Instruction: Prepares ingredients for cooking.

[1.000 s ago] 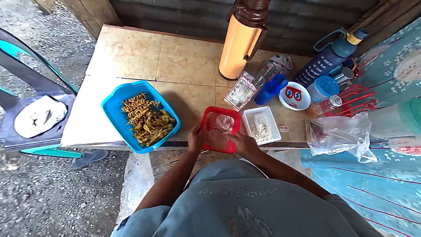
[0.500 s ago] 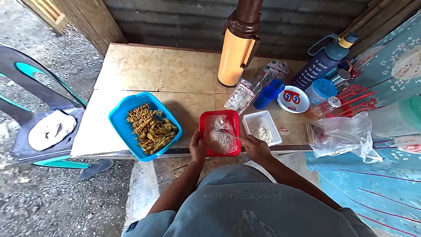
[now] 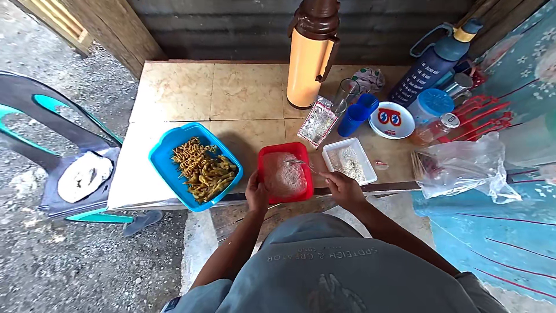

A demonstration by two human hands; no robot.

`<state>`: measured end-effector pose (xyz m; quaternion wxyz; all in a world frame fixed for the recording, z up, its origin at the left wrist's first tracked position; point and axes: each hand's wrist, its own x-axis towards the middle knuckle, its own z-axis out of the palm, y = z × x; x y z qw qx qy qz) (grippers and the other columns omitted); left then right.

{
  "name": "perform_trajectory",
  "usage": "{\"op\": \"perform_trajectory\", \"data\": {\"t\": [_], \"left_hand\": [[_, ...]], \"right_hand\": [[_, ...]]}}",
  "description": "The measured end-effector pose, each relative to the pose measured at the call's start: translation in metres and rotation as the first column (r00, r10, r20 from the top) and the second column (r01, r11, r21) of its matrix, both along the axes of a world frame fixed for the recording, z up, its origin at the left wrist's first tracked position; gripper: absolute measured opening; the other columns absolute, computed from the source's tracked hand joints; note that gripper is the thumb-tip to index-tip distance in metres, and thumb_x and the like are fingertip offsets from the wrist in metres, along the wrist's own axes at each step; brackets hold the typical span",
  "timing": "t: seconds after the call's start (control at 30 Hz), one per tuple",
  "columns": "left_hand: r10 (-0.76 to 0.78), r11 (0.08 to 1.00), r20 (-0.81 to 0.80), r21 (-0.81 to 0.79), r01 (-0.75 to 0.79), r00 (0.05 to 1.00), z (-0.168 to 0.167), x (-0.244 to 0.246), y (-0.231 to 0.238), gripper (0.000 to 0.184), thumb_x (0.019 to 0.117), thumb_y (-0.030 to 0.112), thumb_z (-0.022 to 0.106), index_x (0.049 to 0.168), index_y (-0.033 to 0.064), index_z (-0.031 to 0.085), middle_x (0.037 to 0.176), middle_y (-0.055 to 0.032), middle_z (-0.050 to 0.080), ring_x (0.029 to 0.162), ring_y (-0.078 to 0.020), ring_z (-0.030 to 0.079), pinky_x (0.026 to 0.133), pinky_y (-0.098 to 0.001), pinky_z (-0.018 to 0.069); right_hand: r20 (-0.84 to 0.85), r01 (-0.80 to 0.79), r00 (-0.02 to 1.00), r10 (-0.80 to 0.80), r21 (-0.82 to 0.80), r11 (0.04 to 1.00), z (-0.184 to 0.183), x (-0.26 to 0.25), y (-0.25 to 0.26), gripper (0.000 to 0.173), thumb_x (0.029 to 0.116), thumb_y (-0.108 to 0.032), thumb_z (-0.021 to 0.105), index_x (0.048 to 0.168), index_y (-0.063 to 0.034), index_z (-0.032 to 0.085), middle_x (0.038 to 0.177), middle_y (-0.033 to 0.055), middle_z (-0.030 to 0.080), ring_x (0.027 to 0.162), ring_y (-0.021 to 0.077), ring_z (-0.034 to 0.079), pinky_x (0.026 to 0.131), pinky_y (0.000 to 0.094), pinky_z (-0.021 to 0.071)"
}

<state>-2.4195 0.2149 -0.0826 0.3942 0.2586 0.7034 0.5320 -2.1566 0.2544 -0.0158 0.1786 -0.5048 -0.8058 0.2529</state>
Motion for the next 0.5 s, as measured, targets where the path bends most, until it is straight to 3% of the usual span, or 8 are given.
{"op": "perform_trajectory", "data": {"t": [0.2, 0.3, 0.5], "left_hand": [[-0.16, 0.985, -0.121, -0.086, 0.15, 0.98, 0.009, -0.006, 0.004, 0.041, 0.1023, -0.002, 0.046, 0.142, -0.0002, 0.055, 0.129, -0.022, 0.065, 0.116, -0.026, 0.065, 0.099, -0.0439, 0.0519], [-0.186, 0.974, -0.14, -0.157, 0.163, 0.973, 0.007, -0.009, 0.009, 0.039, 0.1034, -0.001, 0.047, 0.141, 0.0011, 0.057, 0.129, -0.0218, 0.066, 0.114, -0.0275, 0.066, 0.099, -0.0459, 0.0521], [-0.2, 0.973, -0.161, -0.15, 0.177, 0.966, 0.01, -0.006, 0.025, 0.039, 0.1028, -0.001, 0.049, 0.141, 0.0033, 0.058, 0.131, -0.0202, 0.066, 0.118, -0.0282, 0.065, 0.102, -0.0478, 0.0511]], "right_hand": [[0.014, 0.006, 1.0, -0.006, 0.009, 1.0, 0.002, 0.009, 0.003, 0.033, 0.107, -0.014, 0.049, 0.129, -0.0093, 0.072, 0.116, 0.0168, 0.074, 0.1, 0.0344, 0.074, 0.086, 0.0549, 0.0584], [0.012, 0.002, 1.0, -0.003, 0.012, 1.0, -0.002, 0.015, 0.003, 0.032, 0.1066, -0.012, 0.05, 0.128, -0.0085, 0.073, 0.116, 0.0168, 0.074, 0.1, 0.0348, 0.074, 0.086, 0.0555, 0.0587], [0.047, 0.027, 0.999, -0.027, -0.004, 1.0, -0.004, 0.02, 0.008, 0.033, 0.107, -0.015, 0.05, 0.13, -0.0107, 0.072, 0.11, 0.018, 0.074, 0.095, 0.0358, 0.073, 0.082, 0.056, 0.058]]}}
